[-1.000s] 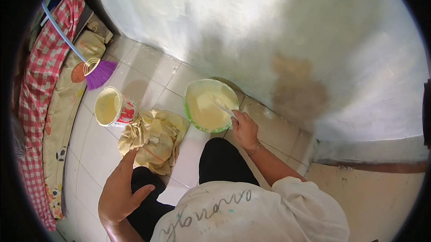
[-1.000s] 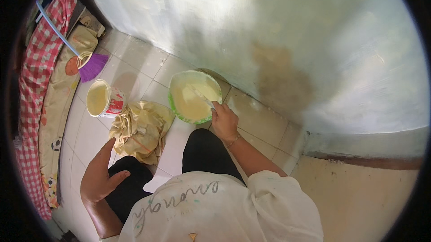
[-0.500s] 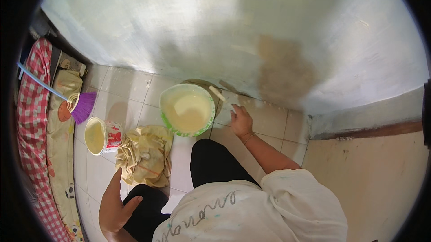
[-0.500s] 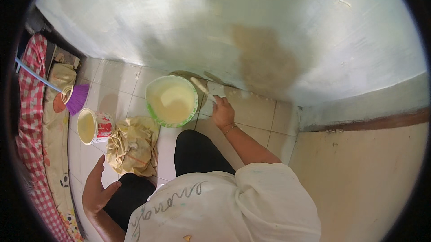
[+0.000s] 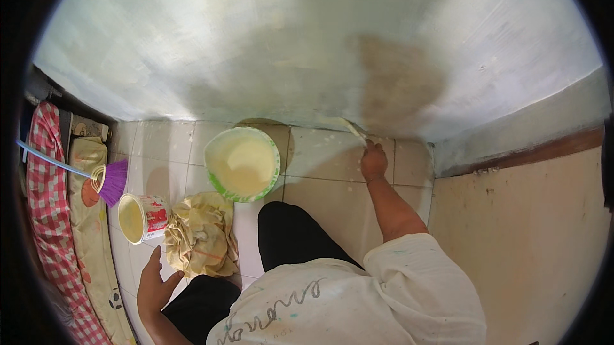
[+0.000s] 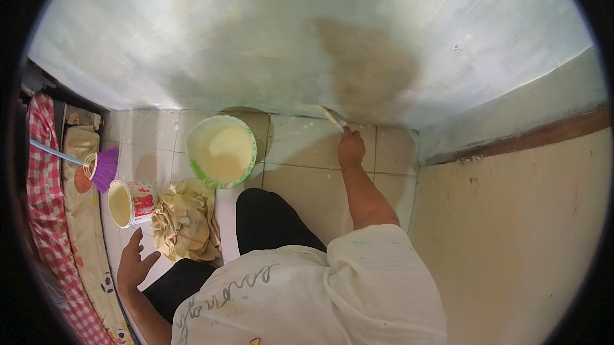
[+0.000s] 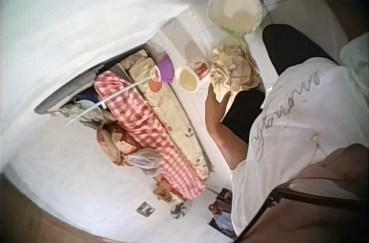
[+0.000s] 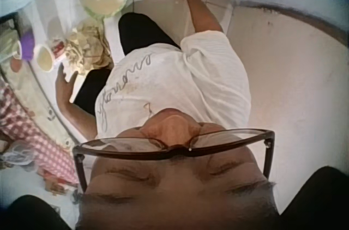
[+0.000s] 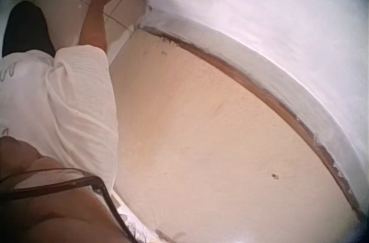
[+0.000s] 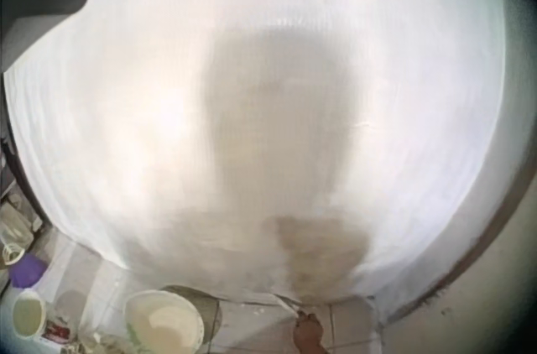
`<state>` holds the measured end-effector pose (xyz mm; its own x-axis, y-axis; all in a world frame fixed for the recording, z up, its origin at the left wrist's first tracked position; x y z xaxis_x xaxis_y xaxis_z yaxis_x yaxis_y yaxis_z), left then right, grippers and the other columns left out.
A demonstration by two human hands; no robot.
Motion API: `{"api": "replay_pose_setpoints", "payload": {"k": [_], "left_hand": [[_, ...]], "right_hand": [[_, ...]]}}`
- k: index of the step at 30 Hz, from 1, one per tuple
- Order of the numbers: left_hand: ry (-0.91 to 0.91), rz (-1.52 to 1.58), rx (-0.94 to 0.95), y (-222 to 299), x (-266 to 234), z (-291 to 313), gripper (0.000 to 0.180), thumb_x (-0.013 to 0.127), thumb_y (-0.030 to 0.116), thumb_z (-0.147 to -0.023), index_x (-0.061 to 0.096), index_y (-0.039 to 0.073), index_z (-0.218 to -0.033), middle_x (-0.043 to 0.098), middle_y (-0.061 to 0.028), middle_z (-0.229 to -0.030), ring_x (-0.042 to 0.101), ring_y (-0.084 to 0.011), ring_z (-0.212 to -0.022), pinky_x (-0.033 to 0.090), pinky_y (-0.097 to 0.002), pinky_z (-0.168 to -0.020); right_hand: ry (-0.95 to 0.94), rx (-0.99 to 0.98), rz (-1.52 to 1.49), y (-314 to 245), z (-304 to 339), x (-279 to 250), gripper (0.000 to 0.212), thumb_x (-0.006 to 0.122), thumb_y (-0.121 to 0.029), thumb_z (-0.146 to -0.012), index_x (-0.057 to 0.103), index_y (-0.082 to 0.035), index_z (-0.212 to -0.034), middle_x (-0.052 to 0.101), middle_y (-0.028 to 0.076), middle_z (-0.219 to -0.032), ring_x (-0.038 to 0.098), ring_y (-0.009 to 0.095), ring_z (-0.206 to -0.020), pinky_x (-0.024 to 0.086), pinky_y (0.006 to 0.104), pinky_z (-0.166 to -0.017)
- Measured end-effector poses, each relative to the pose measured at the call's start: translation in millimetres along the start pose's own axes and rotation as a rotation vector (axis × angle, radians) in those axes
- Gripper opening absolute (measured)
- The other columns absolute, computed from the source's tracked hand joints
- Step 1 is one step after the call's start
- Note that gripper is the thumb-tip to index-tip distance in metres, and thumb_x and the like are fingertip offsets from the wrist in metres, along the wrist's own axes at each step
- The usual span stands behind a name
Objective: The person paints the lower section of a wall with white paint using a brush, dipping it into a bowl. They then use a cloth to wipe the floor and the wall near the baseboard to clean up excess paint.
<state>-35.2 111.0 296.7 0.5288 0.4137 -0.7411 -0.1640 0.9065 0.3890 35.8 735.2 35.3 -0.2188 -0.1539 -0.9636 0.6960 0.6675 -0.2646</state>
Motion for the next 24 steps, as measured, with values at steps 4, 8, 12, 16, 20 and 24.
{"api": "replay_pose_setpoints", "payload": {"k": [4, 8, 12, 16, 20, 24], "left_hand": [[0.003, -0.031, -0.024, -17, 2, -11, 0.084, 0.078, 0.016, -0.074, 0.033, -0.005, -0.142, 0.043, -0.0287, -0.139, 0.048, -0.0389, -0.126, 0.043, -0.0438, -0.101], [-0.004, -0.046, -0.034, -13, 4, -15, 0.083, 0.077, 0.015, -0.075, 0.032, -0.005, -0.142, 0.043, -0.0295, -0.139, 0.046, -0.0385, -0.128, 0.043, -0.0440, -0.102], [-0.016, -0.036, -0.011, -9, 8, -20, 0.083, 0.077, 0.014, -0.075, 0.032, -0.005, -0.142, 0.042, -0.0294, -0.140, 0.046, -0.0389, -0.128, 0.043, -0.0444, -0.102], [-0.003, -0.034, 0.006, -9, 10, -24, 0.083, 0.076, 0.013, -0.075, 0.031, -0.005, -0.142, 0.041, -0.0291, -0.141, 0.046, -0.0395, -0.128, 0.042, -0.0445, -0.103], [-0.013, -0.040, -0.019, -14, 12, -29, 0.083, 0.075, 0.012, -0.075, 0.031, -0.005, -0.143, 0.041, -0.0296, -0.140, 0.047, -0.0404, -0.127, 0.042, -0.0444, -0.102], [-0.023, -0.064, -0.016, -13, 16, -36, 0.083, 0.076, 0.013, -0.076, 0.031, -0.004, -0.143, 0.042, -0.0309, -0.139, 0.049, -0.0421, -0.124, 0.044, -0.0449, -0.100]], "right_hand": [[0.026, 0.164, -0.012, 58, 6, -26, 0.031, 0.053, -0.016, -0.091, 0.059, -0.012, -0.121, 0.060, 0.018, -0.101, 0.063, 0.035, -0.088, 0.052, 0.0454, -0.076], [0.042, 0.373, -0.007, 124, 17, -40, 0.028, 0.051, -0.017, -0.094, 0.058, -0.011, -0.120, 0.059, 0.018, -0.101, 0.062, 0.035, -0.090, 0.052, 0.0459, -0.075], [0.102, 0.571, -0.101, 179, 26, -45, 0.028, 0.050, -0.015, -0.094, 0.056, -0.004, -0.119, 0.061, 0.020, -0.101, 0.062, 0.037, -0.091, 0.051, 0.0461, -0.077], [0.314, 0.656, -0.345, 213, 31, -43, 0.026, 0.050, -0.009, -0.093, 0.055, 0.003, -0.115, 0.062, 0.022, -0.100, 0.061, 0.040, -0.092, 0.049, 0.0453, -0.079], [0.426, 0.693, -0.493, 223, 25, -27, 0.024, 0.051, -0.005, -0.090, 0.055, 0.006, -0.111, 0.063, 0.024, -0.098, 0.060, 0.042, -0.092, 0.047, 0.0450, -0.079], [0.392, 0.626, -0.201, 236, -2, -21, 0.026, 0.055, -0.005, -0.086, 0.056, 0.007, -0.109, 0.063, 0.026, -0.099, 0.062, 0.041, -0.091, 0.048, 0.0447, -0.077]]}}
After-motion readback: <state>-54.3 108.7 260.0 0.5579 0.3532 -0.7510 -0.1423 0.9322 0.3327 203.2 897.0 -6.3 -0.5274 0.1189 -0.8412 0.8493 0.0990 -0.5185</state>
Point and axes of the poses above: each hand's wrist, its own z-axis away from the middle knuckle, its own x-axis out of the palm, y = z × x, the point moved 10 cm from there along -z, towards the middle knuckle
